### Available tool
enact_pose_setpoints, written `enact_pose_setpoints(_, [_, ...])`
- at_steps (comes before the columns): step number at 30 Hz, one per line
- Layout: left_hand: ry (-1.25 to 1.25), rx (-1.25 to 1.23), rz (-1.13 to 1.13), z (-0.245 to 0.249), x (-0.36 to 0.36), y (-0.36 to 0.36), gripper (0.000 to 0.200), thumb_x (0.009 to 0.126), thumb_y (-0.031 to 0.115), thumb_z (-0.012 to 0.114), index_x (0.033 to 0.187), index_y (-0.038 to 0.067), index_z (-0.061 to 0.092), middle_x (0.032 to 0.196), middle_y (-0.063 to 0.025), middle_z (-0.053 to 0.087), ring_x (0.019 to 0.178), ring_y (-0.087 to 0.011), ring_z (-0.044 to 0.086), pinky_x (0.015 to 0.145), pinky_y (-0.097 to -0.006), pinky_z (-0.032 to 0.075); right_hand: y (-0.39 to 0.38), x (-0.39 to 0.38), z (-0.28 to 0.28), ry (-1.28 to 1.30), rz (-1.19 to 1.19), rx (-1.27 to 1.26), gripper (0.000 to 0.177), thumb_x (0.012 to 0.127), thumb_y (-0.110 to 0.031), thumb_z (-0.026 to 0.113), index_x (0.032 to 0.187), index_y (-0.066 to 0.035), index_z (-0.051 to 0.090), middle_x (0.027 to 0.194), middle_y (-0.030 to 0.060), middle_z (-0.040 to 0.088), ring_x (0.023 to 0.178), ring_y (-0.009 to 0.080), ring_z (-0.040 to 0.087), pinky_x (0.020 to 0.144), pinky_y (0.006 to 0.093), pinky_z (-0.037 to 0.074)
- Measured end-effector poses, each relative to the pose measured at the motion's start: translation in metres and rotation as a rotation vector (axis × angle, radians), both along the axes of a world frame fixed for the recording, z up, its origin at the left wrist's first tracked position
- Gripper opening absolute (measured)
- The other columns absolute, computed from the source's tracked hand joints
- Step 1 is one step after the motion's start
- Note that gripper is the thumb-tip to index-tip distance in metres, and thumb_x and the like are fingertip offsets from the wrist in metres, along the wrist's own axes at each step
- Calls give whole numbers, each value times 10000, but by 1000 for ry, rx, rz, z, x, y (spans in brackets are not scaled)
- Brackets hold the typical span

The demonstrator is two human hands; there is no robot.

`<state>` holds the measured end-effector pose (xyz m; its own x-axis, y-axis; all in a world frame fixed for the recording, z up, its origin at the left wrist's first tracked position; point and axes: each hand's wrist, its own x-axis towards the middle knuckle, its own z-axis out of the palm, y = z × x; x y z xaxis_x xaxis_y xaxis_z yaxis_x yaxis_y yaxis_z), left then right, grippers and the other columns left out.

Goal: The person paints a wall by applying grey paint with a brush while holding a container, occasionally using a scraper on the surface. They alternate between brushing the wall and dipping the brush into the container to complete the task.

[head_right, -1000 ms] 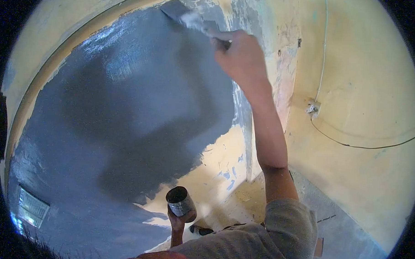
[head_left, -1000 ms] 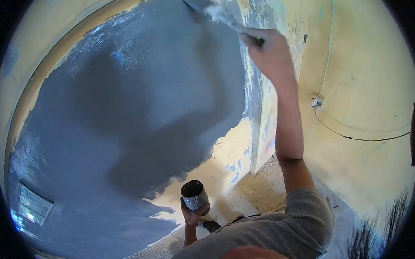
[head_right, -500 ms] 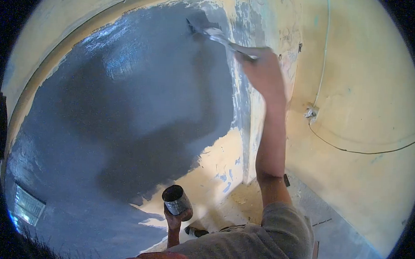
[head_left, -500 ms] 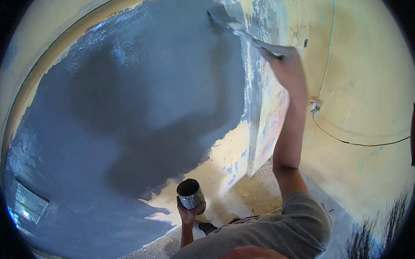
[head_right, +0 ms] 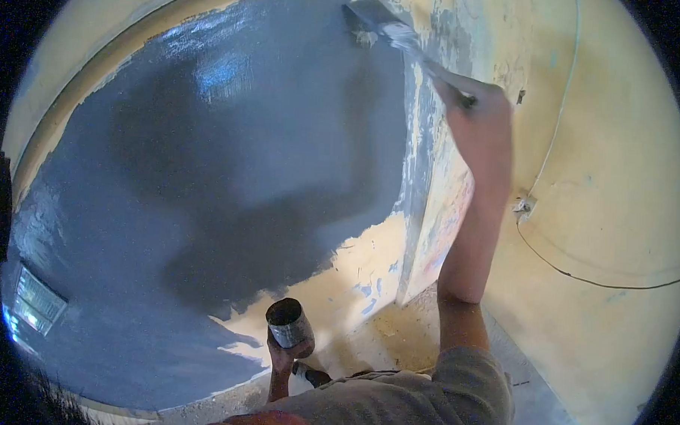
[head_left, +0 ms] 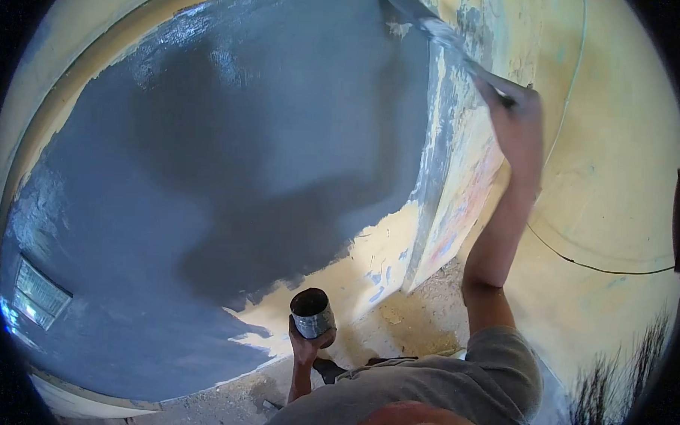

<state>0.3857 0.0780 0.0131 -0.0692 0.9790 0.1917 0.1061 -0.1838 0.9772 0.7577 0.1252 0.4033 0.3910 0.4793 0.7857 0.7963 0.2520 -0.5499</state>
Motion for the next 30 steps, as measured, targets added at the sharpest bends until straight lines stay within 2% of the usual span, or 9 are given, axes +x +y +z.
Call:
enact_pose_setpoints(5, [-102, -76, -45, 11, 6, -2, 848, 515, 221, 890, 1236, 35, 483, 1109, -116, 633, 983, -255, 626, 868, -391, 513, 9, 16, -32, -59, -4, -155, 236, 862, -152, 656, 1093, -124, 699, 746, 252, 598, 580, 98, 447, 564, 306, 424])
enact_pose_setpoints(9, [-1, -27, -11, -5, 1, 3, 834, 520, 194, 886, 1234, 41, 485, 1112, -115, 631, 983, -251, 626, 864, -391, 515, -14, 11, -11, 96, -44, -197, 231, 847, -170, 666, 1051, -70, 707, 885, 160, 718, 676, 135, 624, 638, 296, 473])
enact_pose_setpoints(11, [-136, -35, -67, -4, 4, 2, 831, 520, 173, 882, 1238, 45, 484, 1111, -113, 632, 986, -250, 625, 865, -392, 515, 32, 33, -23, -28, 108, -26, 228, 841, -158, 657, 1047, -78, 712, 864, 182, 704, 700, 188, 662, 661, 327, 488])
enact_pose_setpoints(12, [-131, -36, -78, 1, 7, 1, 831, 520, 173, 882, 1238, 45, 484, 1111, -113, 632, 986, -250, 625, 865, -392, 515, 38, 23, -26, -105, 34, -151, 234, 830, -154, 653, 1041, -72, 712, 846, 200, 692, 675, 271, 650, 675, 364, 494])
enact_pose_setpoints(13, [-99, -34, -81, 8, 10, 0, 832, 519, 167, 882, 1239, 46, 484, 1110, -112, 632, 985, -251, 625, 864, -392, 514, 31, 8, -26, -65, -50, -217, 236, 859, -192, 672, 1048, -57, 711, 666, 105, 638, 582, 113, 465, 577, 300, 427])
enact_pose_setpoints(19, [-49, -37, -71, 20, 13, -4, 844, 523, 167, 886, 1253, 50, 478, 1119, -102, 628, 990, -247, 619, 866, -384, 509, -11, 21, -14, 38, 25, -157, 245, 860, -193, 671, 1088, -111, 709, 692, 107, 668, 581, 94, 450, 575, 296, 428])
enact_pose_setpoints(21, [-16, -38, -58, 20, 15, -3, 850, 524, 165, 887, 1259, 51, 477, 1122, -100, 627, 992, -246, 618, 870, -381, 507, 20, 26, -14, -70, 127, -10, 246, 827, -199, 682, 1063, -140, 719, 845, 226, 671, 672, 250, 642, 683, 351, 492])
enact_pose_setpoints(23, [-36, -42, -70, 20, 15, -4, 856, 522, 167, 886, 1265, 51, 477, 1118, -100, 628, 990, -245, 619, 878, -380, 504, 44, 19, -39, -156, 7, -142, 245, 820, -165, 684, 1060, -134, 718, 796, 228, 663, 637, 262, 642, 657, 362, 489])
enact_pose_setpoints(30, [29, -36, -29, 12, 5, -8, 858, 522, 185, 888, 1260, 40, 475, 1120, -115, 629, 998, -255, 618, 884, -391, 501, -39, 9, -34, 28, 47, -207, 236, 840, -193, 694, 1070, -145, 717, 699, 209, 622, 523, 129, 462, 549, 298, 423])
